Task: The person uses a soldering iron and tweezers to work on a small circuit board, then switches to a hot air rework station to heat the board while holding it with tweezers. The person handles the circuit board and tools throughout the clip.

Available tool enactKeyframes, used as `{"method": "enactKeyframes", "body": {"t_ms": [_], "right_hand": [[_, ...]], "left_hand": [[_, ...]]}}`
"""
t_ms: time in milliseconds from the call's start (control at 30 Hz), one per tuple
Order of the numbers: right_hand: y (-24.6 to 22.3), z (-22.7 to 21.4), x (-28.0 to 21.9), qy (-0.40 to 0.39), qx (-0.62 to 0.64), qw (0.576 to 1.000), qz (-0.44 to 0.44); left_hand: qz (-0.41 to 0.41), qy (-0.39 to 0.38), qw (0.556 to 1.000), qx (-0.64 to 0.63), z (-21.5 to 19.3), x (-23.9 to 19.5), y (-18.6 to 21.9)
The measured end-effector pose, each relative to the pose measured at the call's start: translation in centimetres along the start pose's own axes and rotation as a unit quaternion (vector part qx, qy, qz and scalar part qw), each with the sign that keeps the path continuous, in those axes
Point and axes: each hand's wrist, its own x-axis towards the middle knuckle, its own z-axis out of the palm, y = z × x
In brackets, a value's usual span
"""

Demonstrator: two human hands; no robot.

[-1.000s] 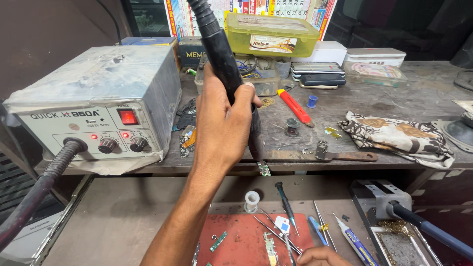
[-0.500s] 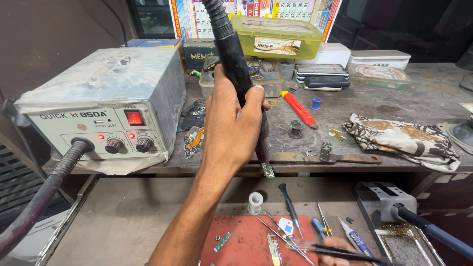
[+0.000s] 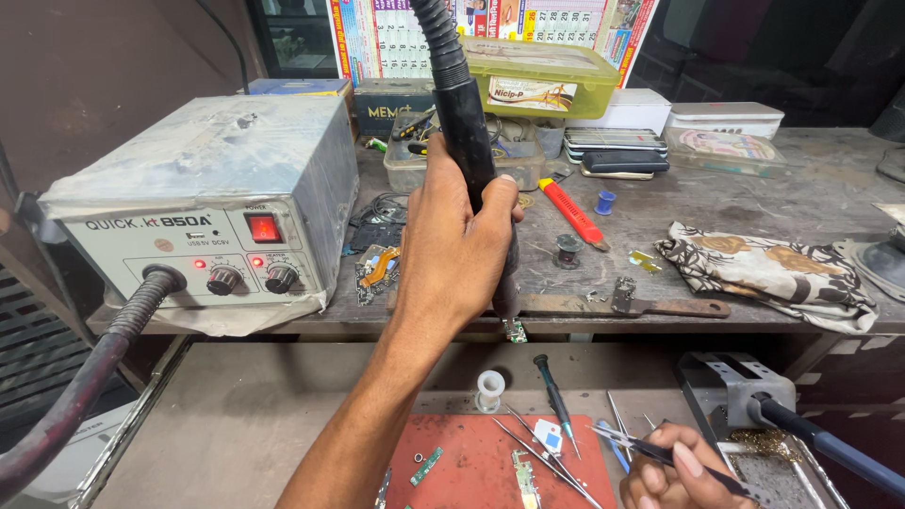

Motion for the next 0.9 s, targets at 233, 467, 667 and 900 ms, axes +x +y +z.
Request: {"method": "enactKeyframes", "body": {"t_ms": [233,467,667,900], "right_hand": [[-3.3,5.5,1.9,0.073,-0.098,0.992,-0.031],[-4.4,15.9,5.5,0.232,-0.477,0.834,-0.154],[-3.7,19.9,8.8,0.234,-0.397,0.848,-0.263],[-4.3,19.2,9.5,0.18,-0.354,0.875,-0.275]], "left_hand": [[0.012,0.0,1.0,-0.015,-0.2,-0.3,0.4],[0.003,-0.006,1.0,-0.006,-0.1,-0.3,0.5],[-0.004,-0.003,1.0,-0.008,-0.2,-0.2,0.5],[-0.017,-0.006,1.0,-0.01,-0.7,-0.2,0.8]]}}
